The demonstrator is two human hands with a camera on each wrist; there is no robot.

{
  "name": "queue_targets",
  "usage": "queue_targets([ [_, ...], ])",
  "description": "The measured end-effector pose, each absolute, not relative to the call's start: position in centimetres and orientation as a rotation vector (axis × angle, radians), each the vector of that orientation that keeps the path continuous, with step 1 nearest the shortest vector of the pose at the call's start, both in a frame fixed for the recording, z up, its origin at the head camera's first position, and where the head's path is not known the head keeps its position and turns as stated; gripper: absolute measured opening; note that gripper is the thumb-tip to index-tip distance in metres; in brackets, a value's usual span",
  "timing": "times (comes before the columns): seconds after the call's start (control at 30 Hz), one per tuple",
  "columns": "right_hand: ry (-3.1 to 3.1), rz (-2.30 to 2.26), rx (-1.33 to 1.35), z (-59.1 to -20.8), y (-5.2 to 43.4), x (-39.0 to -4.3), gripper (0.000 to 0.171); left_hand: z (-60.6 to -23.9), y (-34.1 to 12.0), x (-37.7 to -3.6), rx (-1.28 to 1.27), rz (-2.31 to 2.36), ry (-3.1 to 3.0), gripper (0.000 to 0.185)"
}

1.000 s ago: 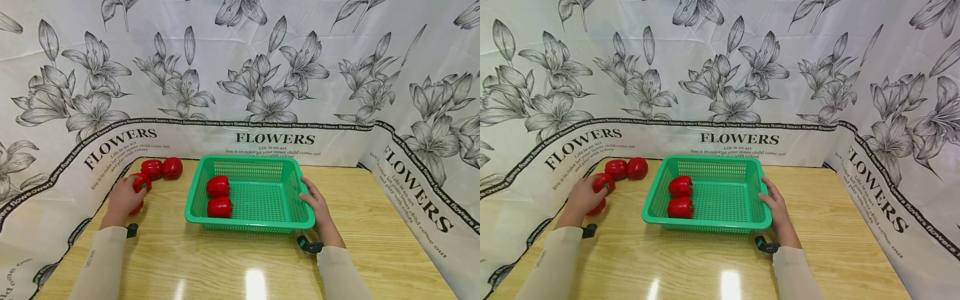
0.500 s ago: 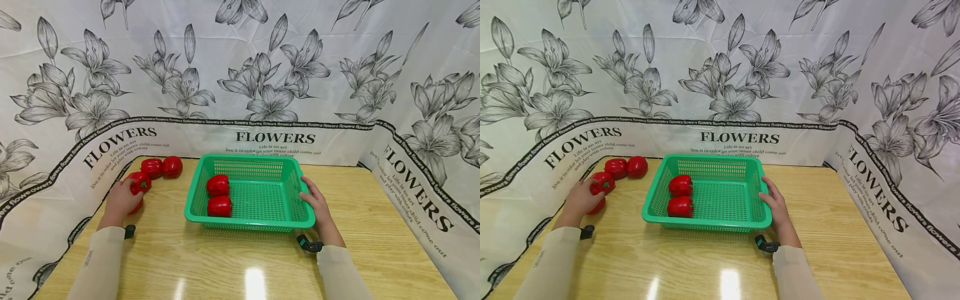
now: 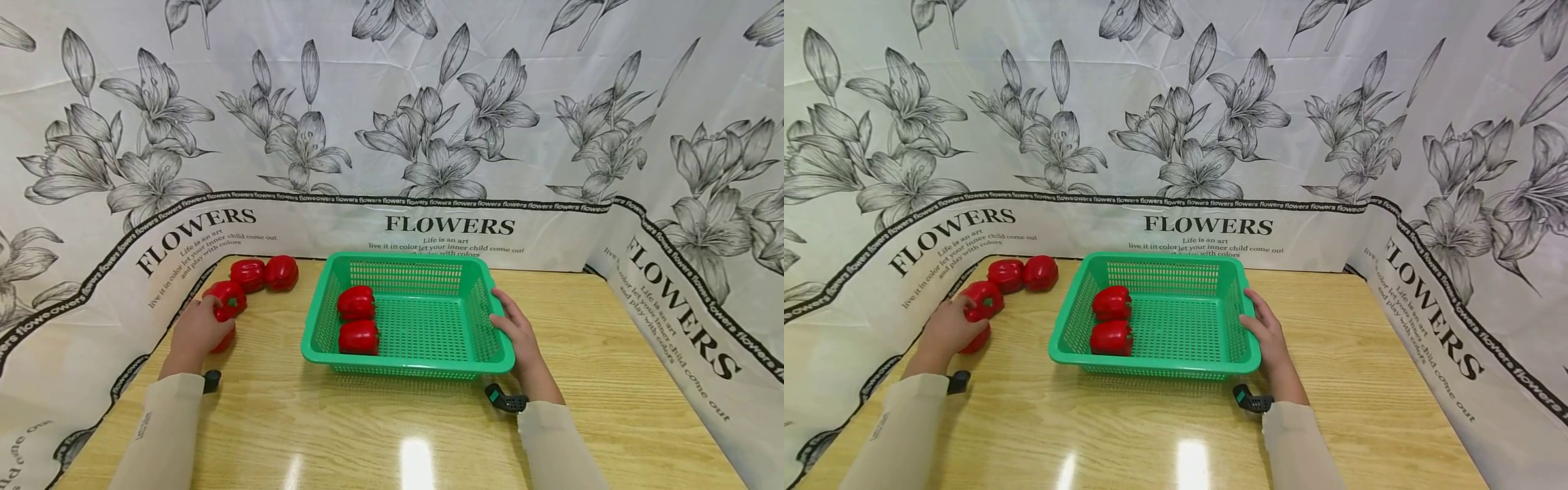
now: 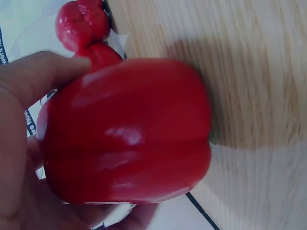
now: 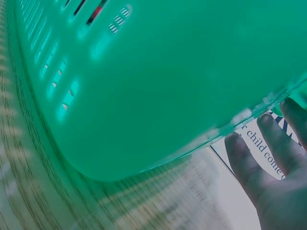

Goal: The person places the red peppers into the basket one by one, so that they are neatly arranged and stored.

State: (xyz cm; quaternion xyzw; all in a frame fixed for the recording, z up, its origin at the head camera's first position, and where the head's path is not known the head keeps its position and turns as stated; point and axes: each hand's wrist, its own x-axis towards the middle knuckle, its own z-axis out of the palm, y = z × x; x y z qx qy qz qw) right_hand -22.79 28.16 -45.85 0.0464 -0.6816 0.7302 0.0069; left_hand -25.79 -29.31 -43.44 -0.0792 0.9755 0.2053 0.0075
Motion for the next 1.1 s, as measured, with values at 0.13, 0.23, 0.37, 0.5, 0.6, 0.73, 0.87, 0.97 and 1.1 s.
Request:
queue_targets([
  [0.13,-2.132,2.285,0.147,-45.8,28.1,-22.7,0.059,-43.5,-29.5,-25.5,-0.24,0.624,2.989,0.062],
  [0.23,-2.132,2.285,0.149,-45.8,28.1,-22.7,0.059,-43.5,-29.7,-25.4,-0.237,0.623,2.934,0.068],
  [0.37,-2.133,2.282,0.147,-45.8,28.2,-22.7,0.059,-43.1,-29.5,-25.2,-0.254,0.621,2.894,0.071],
  [0.5,-2.139,2.269,0.15,-45.7,28.2,-22.7,0.058,-42.6,-29.1,-24.9,-0.255,0.598,2.869,0.073],
  [0.6,-2.142,2.257,0.155,-45.7,28.1,-22.7,0.058,-42.1,-28.7,-24.8,-0.253,0.618,2.855,0.076],
  [0.73,-2.143,2.259,0.156,-45.7,28.1,-22.7,0.057,-42.0,-28.2,-24.8,-0.258,0.668,2.851,0.082],
  [0.87,-2.147,2.263,0.151,-45.7,28.2,-22.7,0.058,-42.6,-27.8,-25.1,-0.23,0.686,2.87,0.088],
  [0.97,-2.152,2.255,0.149,-45.8,28.2,-22.8,0.057,-43.2,-27.4,-25.4,-0.205,0.701,2.895,0.086],
  [1.1,-2.156,2.251,0.144,-45.8,28.2,-22.8,0.057,-43.8,-26.9,-25.8,-0.176,0.745,2.943,0.077],
])
